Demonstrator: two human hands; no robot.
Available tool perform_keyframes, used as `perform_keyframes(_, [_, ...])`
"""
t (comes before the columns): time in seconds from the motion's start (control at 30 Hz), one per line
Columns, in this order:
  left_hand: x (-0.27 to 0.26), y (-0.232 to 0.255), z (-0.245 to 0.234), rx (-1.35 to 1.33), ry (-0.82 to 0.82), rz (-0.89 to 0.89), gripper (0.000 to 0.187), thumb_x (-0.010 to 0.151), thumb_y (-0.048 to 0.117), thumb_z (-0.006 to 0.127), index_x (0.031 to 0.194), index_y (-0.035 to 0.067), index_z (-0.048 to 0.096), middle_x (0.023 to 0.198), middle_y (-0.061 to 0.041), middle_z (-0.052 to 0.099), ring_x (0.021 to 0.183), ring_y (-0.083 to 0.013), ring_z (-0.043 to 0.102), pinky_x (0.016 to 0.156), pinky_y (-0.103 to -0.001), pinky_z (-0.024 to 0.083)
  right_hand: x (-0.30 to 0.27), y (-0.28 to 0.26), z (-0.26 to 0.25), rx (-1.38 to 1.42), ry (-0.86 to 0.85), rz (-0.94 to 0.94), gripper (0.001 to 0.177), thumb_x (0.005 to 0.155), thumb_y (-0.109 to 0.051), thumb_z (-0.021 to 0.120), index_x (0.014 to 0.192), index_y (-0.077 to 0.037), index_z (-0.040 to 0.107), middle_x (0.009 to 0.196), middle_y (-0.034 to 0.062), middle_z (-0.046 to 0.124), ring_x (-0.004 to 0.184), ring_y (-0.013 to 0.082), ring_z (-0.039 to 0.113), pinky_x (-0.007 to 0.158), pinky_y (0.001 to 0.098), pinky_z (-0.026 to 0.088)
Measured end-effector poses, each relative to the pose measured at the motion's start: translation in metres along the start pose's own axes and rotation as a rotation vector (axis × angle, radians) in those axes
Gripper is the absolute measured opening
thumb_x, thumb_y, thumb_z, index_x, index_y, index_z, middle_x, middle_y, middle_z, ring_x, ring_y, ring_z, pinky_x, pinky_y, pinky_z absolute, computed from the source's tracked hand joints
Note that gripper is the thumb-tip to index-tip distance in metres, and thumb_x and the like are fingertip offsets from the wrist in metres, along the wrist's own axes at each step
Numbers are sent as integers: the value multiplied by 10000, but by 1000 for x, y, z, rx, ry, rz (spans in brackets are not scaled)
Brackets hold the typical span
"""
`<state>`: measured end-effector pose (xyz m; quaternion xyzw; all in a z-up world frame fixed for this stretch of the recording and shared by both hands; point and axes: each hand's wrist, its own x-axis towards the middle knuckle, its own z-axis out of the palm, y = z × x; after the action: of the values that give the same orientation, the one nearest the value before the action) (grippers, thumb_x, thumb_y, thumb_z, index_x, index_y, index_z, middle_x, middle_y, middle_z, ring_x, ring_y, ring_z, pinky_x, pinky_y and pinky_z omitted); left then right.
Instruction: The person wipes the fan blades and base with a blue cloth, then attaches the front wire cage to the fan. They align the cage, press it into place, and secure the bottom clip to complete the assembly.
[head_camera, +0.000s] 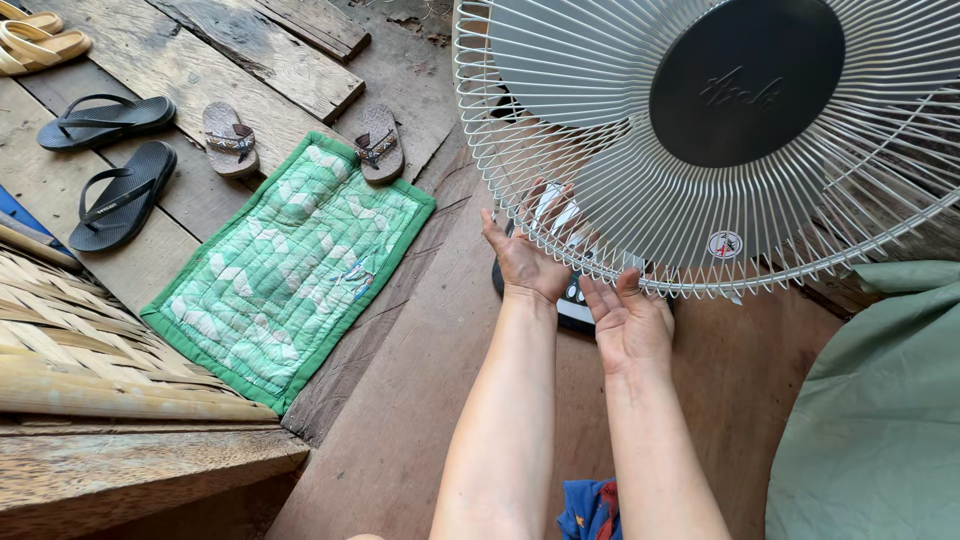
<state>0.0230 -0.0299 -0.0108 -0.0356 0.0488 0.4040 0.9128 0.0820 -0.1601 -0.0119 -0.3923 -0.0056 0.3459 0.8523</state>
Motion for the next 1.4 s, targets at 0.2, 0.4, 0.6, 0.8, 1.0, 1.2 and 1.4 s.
perform_keyframes(0.2, [5, -2, -4, 29, 26, 5, 988, 889, 856, 287, 1496, 97, 469, 1442, -219, 553, 1336, -415, 514, 1073, -637, 421, 2, 0, -2, -1, -6, -1, 499, 848, -113, 757, 1264, 18, 516, 1300, 190, 645, 1226, 422, 640, 969, 548, 543])
perform_keyframes(0.4, [12, -3, -10, 52, 16, 21, 942, 862, 836, 287, 1431, 116, 498, 1377, -190, 580, 1271, -401, 539, 1017, -645, 427, 2, 2, 0, 16, 7, -5, 463, 870, -96, 737, 1268, 1, 521, 1276, 162, 638, 1227, 426, 637, 962, 556, 546])
perform_keyframes(0.6, [15, -13, -12, 32, -47, 107, 882, 962, 799, 366, 1419, 65, 543, 1332, -160, 617, 1217, -340, 584, 1036, -516, 491, 1, 8, 3, 10, 1, -18, 506, 840, -66, 735, 1293, -27, 513, 1275, 131, 650, 1231, 424, 636, 958, 558, 547])
perform_keyframes(0.8, [9, -5, -9, 29, -54, 84, 709, 972, 664, 331, 1345, 108, 565, 1265, -159, 655, 1143, -329, 618, 940, -509, 520, -1, 4, 1, 14, 22, -9, 664, 823, -91, 776, 1350, -12, 380, 1373, 213, 575, 1278, 461, 587, 976, 574, 532])
perform_keyframes(1.0, [2, -23, -4, 312, 486, 604, 347, 1057, 193, 477, 1316, -16, 576, 1182, -170, 687, 984, -239, 674, 825, -376, 572, -9, -4, -1, -20, -41, 11, 789, 810, -140, 807, 1412, 24, 324, 1386, 221, 564, 1261, 448, 587, 977, 607, 517])
perform_keyframes(1.2, [-11, -29, 8, 420, 492, 648, 414, 1053, 189, 433, 1397, -6, 555, 1210, -129, 700, 991, -181, 681, 843, -300, 559, -19, -9, 0, -157, 34, -89, 887, 772, -153, 837, 1448, -51, 272, 1372, 185, 561, 1265, 415, 614, 1016, 622, 551])
perform_keyframes(1.4, [-37, -42, 33, 479, 385, 601, 905, 948, 621, 533, 1577, 14, 299, 1571, -178, 441, 1432, -283, 442, 1164, -400, 325, -32, -33, -2, -36, -124, -165, 1041, 804, -404, 847, 1583, -52, 253, 1657, 139, 319, 1520, 412, 300, 1139, 742, 312])
